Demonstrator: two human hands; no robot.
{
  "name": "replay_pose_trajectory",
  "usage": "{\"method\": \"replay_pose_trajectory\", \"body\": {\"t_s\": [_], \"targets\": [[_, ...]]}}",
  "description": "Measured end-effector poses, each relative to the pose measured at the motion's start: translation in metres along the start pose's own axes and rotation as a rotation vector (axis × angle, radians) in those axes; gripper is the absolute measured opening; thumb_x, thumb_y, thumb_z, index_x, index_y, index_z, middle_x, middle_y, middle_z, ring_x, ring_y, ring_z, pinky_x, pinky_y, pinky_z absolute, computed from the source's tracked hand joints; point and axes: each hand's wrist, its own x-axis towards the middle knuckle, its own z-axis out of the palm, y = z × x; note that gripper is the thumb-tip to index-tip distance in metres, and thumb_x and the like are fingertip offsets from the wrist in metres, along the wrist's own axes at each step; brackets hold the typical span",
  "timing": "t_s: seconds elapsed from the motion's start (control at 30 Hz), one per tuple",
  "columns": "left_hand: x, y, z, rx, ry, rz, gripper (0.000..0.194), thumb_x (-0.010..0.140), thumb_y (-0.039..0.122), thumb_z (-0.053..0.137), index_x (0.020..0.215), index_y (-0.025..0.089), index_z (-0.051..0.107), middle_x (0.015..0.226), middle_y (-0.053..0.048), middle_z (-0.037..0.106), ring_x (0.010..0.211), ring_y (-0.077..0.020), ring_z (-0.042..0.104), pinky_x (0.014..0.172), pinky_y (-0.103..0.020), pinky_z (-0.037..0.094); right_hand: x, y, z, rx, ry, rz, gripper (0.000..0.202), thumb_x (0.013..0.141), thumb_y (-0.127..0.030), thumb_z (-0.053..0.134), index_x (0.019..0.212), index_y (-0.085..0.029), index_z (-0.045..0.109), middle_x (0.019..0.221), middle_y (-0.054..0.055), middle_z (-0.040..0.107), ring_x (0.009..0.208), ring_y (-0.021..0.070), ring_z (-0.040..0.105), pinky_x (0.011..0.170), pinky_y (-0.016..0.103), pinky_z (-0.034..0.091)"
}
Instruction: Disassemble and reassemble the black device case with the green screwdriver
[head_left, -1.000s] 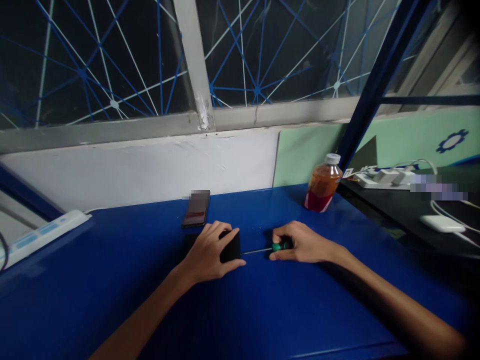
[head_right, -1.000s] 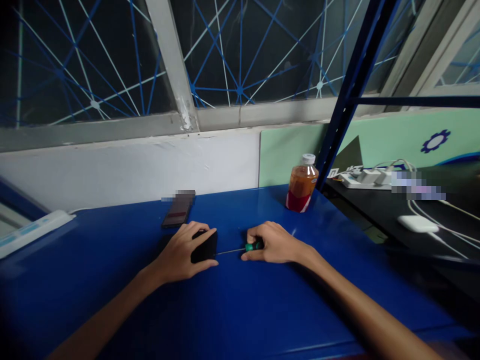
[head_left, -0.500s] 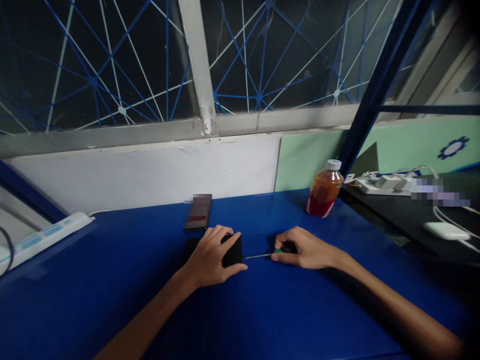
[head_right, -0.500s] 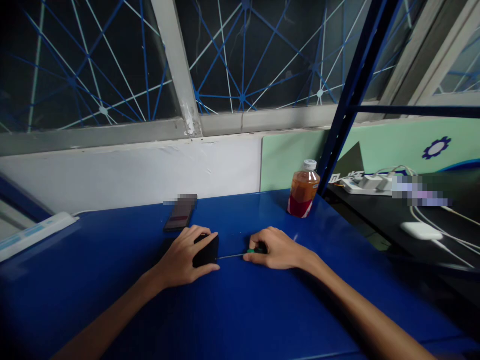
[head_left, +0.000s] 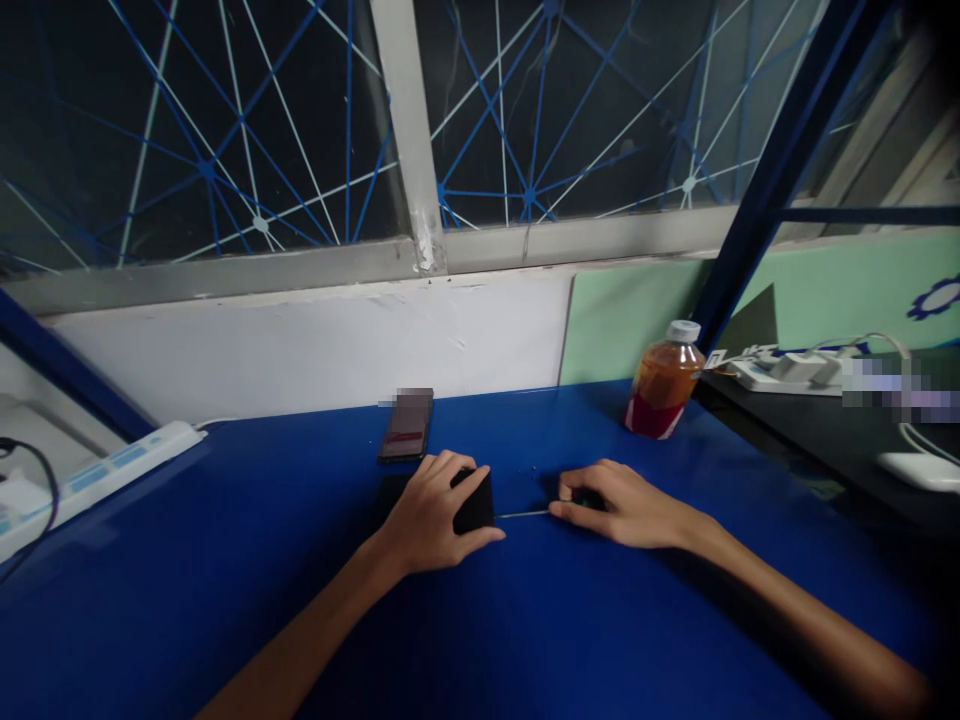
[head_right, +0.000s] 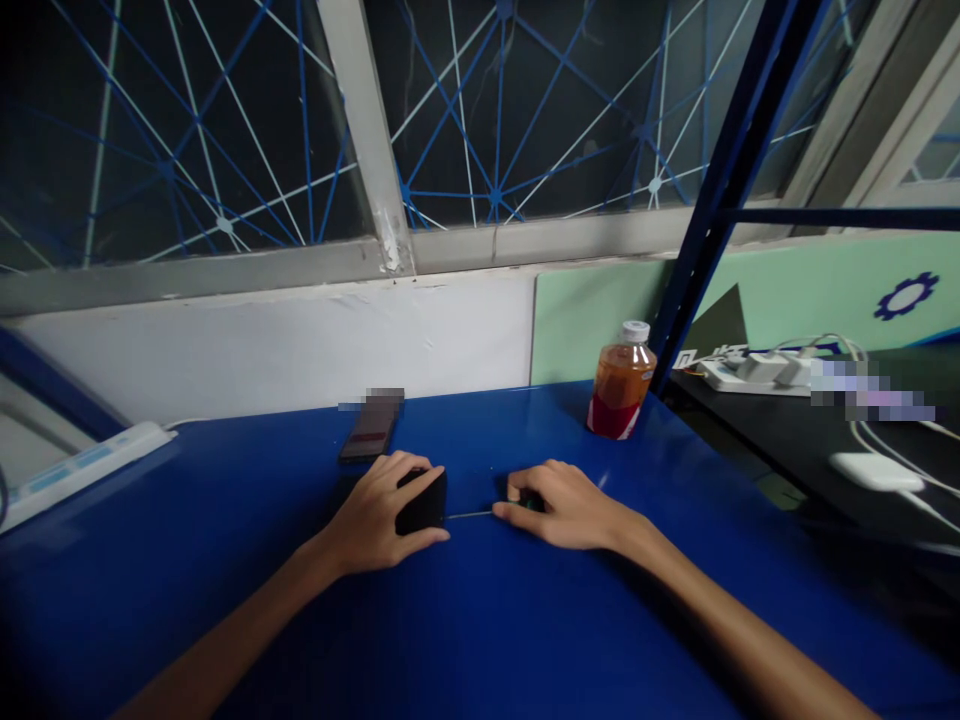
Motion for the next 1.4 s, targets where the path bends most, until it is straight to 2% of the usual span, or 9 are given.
{"method": "replay_pose_trajectory", "body": {"t_s": [0.07,0.23,0.33,0.53,0.67,0.73,0.9,1.17,1.4], "targets": [[0.0000,0.0001,-0.0004,0.002,-0.006,-0.003,0.063,0.080,0.059,0.058,0.126,0.017,0.051,0.113,-0.014,0.056,0.103,-0.0299,0.050,0.084,-0.048,0.042,0.0002,0.0021,-0.0017,-0.008,0.009,-0.015,0.034,0.090,-0.046,0.046,0.076,-0.019,0.062,0.061,-0.001,0.058,0.054,0.0113,0.047,0.054,0.027,0.026],[-0.0009,-0.0001,-0.0001,-0.007,-0.001,0.001,0.062,0.080,0.059,0.057,0.126,0.018,0.050,0.113,-0.014,0.056,0.103,-0.0307,0.050,0.084,-0.049,0.042,0.0013,0.0082,-0.0015,-0.054,0.021,-0.028,0.035,0.077,-0.052,0.063,0.070,-0.018,0.058,0.069,0.000,0.058,0.058,0.0118,0.047,0.052,0.025,0.026],[-0.0009,-0.0004,0.0000,-0.007,-0.001,0.001,0.063,0.080,0.059,0.057,0.126,0.018,0.050,0.114,-0.014,0.056,0.104,-0.0309,0.050,0.084,-0.049,0.042,0.0012,0.0081,0.0006,-0.050,0.015,-0.003,0.036,0.074,-0.053,0.066,0.071,-0.019,0.055,0.066,-0.002,0.057,0.056,0.0114,0.046,0.052,0.025,0.026],[0.0001,-0.0007,-0.0004,-0.011,0.011,0.004,0.062,0.079,0.059,0.058,0.126,0.019,0.051,0.113,-0.013,0.056,0.102,-0.0305,0.051,0.083,-0.049,0.042,-0.0002,0.0019,0.0002,-0.005,-0.027,0.031,0.034,0.078,-0.053,0.062,0.079,-0.020,0.054,0.058,-0.004,0.054,0.052,0.0112,0.047,0.050,0.024,0.026],[-0.0006,-0.0013,0.0002,-0.016,0.020,0.002,0.062,0.078,0.058,0.059,0.126,0.020,0.051,0.113,-0.013,0.056,0.102,-0.0306,0.051,0.083,-0.050,0.043,-0.0010,0.0004,-0.0021,-0.004,0.002,-0.008,0.034,0.090,-0.050,0.046,0.080,-0.020,0.058,0.062,-0.002,0.057,0.054,0.0115,0.048,0.054,0.026,0.028],[-0.0008,-0.0014,0.0002,-0.017,0.011,-0.002,0.063,0.078,0.058,0.060,0.126,0.019,0.051,0.113,-0.012,0.056,0.103,-0.0304,0.051,0.083,-0.049,0.043,-0.0011,0.0025,-0.0026,-0.022,0.005,-0.027,0.035,0.092,-0.047,0.044,0.079,-0.019,0.060,0.065,0.000,0.059,0.057,0.0120,0.049,0.056,0.027,0.029],[0.0000,-0.0005,-0.0007,-0.019,0.005,-0.003,0.062,0.079,0.058,0.059,0.126,0.020,0.051,0.113,-0.013,0.056,0.102,-0.0304,0.051,0.083,-0.048,0.043,-0.0009,0.0086,-0.0028,-0.037,0.019,-0.040,0.033,0.081,-0.052,0.059,0.077,-0.019,0.060,0.071,0.001,0.059,0.061,0.0129,0.049,0.055,0.026,0.028],[-0.0006,-0.0010,0.0003,-0.016,-0.003,-0.008,0.063,0.078,0.059,0.060,0.127,0.021,0.050,0.114,-0.013,0.056,0.103,-0.0308,0.050,0.083,-0.049,0.043,-0.0004,0.0018,-0.0011,0.014,-0.048,0.026,0.034,0.077,-0.051,0.065,0.078,-0.020,0.052,0.058,-0.005,0.051,0.052,0.0106,0.044,0.049,0.024,0.024],[-0.0001,-0.0014,-0.0001,-0.016,-0.019,-0.016,0.063,0.078,0.058,0.060,0.128,0.021,0.049,0.114,-0.012,0.055,0.103,-0.0302,0.050,0.084,-0.048,0.043,-0.0019,0.0022,-0.0058,0.007,0.002,-0.038,0.031,0.093,-0.043,0.043,0.081,-0.019,0.060,0.062,-0.001,0.057,0.054,0.0114,0.047,0.053,0.026,0.028]]}}
